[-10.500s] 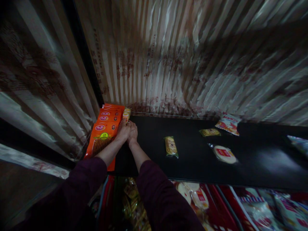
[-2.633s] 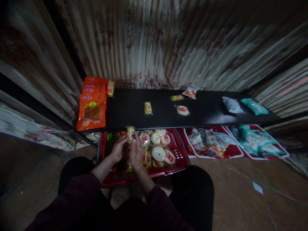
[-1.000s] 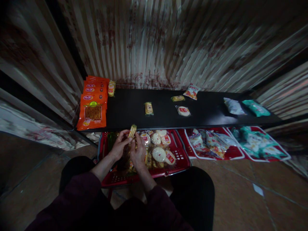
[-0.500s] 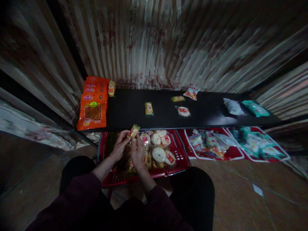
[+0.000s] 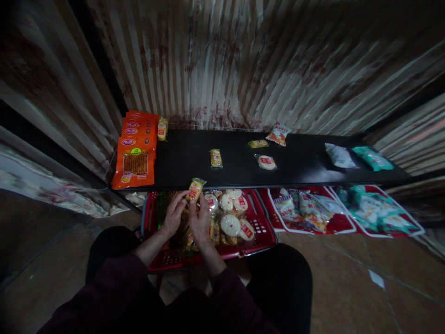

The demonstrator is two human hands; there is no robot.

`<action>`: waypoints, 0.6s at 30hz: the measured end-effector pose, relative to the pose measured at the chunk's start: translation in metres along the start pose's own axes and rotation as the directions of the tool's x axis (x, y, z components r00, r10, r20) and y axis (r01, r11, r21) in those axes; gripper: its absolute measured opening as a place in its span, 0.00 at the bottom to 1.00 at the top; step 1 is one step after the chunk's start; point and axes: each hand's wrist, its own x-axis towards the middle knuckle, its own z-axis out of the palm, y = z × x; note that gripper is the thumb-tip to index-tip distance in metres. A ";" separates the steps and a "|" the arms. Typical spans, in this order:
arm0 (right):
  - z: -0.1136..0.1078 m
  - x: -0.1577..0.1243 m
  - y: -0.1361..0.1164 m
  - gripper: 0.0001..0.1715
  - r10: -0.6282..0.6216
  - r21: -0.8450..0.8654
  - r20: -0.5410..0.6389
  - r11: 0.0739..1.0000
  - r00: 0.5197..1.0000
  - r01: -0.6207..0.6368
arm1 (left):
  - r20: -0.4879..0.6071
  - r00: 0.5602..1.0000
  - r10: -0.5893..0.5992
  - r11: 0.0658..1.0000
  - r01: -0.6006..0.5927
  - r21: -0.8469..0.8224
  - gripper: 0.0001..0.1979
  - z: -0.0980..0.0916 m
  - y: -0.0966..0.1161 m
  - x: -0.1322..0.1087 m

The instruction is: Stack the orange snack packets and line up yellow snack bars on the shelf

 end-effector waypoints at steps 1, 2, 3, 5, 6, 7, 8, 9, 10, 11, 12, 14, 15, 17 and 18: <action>0.000 0.001 0.001 0.28 0.004 0.010 -0.006 1.000 1.000 -0.004 | 0.000 1.000 0.022 1.000 -0.022 0.014 0.13 0.000 0.000 0.000; 0.000 0.001 0.003 0.28 0.004 0.009 -0.016 1.000 1.000 -0.004 | 0.001 0.999 0.044 0.999 -0.044 0.028 0.13 -0.001 0.000 0.000; 0.000 0.002 0.004 0.28 0.002 0.003 -0.027 1.000 1.000 -0.002 | 0.000 0.998 0.063 0.997 -0.063 0.043 0.14 -0.001 0.000 0.000; 0.001 0.004 0.007 0.29 -0.004 -0.009 -0.037 1.000 0.999 0.004 | 0.000 0.996 0.085 0.994 -0.085 0.071 0.14 -0.001 0.001 0.000; 0.002 0.005 0.008 0.29 -0.007 -0.007 -0.037 1.000 0.999 0.007 | -0.002 0.996 0.089 0.992 -0.089 0.085 0.15 -0.001 0.001 -0.001; 0.003 0.006 0.008 0.30 -0.010 0.001 -0.034 1.000 0.999 0.010 | -0.007 0.996 0.092 0.991 -0.090 0.097 0.15 -0.001 0.001 -0.001; 0.003 0.006 0.009 0.30 -0.015 0.012 -0.030 1.000 0.999 0.016 | -0.015 0.995 0.094 0.990 -0.092 0.107 0.15 -0.001 0.001 -0.001; 0.004 0.007 0.009 0.30 -0.022 0.023 -0.025 0.999 0.999 0.022 | -0.021 0.995 0.097 0.989 -0.093 0.117 0.15 -0.001 0.001 -0.001; 0.005 0.008 0.008 0.30 -0.029 0.030 -0.021 0.999 0.999 0.030 | -0.024 0.995 0.101 0.987 -0.097 0.129 0.15 -0.001 0.001 -0.001; 0.006 0.009 0.008 0.30 -0.038 0.034 -0.019 0.999 0.999 0.039 | -0.027 0.994 0.110 0.984 -0.105 0.144 0.16 -0.001 0.001 -0.001; 0.006 0.011 0.007 0.29 -0.048 0.034 -0.017 0.998 0.999 0.049 | -0.021 0.992 0.123 0.979 -0.118 0.165 0.16 -0.002 0.000 -0.001; 0.007 0.013 0.006 0.29 -0.064 0.032 -0.023 0.997 0.998 0.065 | 0.006 0.987 0.163 0.961 -0.160 0.225 0.18 -0.002 -0.001 0.000; 0.008 0.015 0.005 0.28 -0.067 0.033 -0.026 0.997 0.997 0.068 | 0.022 0.982 0.186 0.948 -0.185 0.260 0.19 -0.002 -0.001 0.001; 0.009 0.018 0.003 0.28 -0.063 0.037 -0.030 0.997 0.998 0.064 | 0.045 0.973 0.228 0.917 -0.230 0.325 0.20 -0.002 -0.002 0.003; 0.009 0.019 0.002 0.28 -0.057 0.037 -0.029 0.998 0.998 0.059 | 0.046 0.968 0.246 0.904 -0.246 0.350 0.20 -0.002 -0.002 0.004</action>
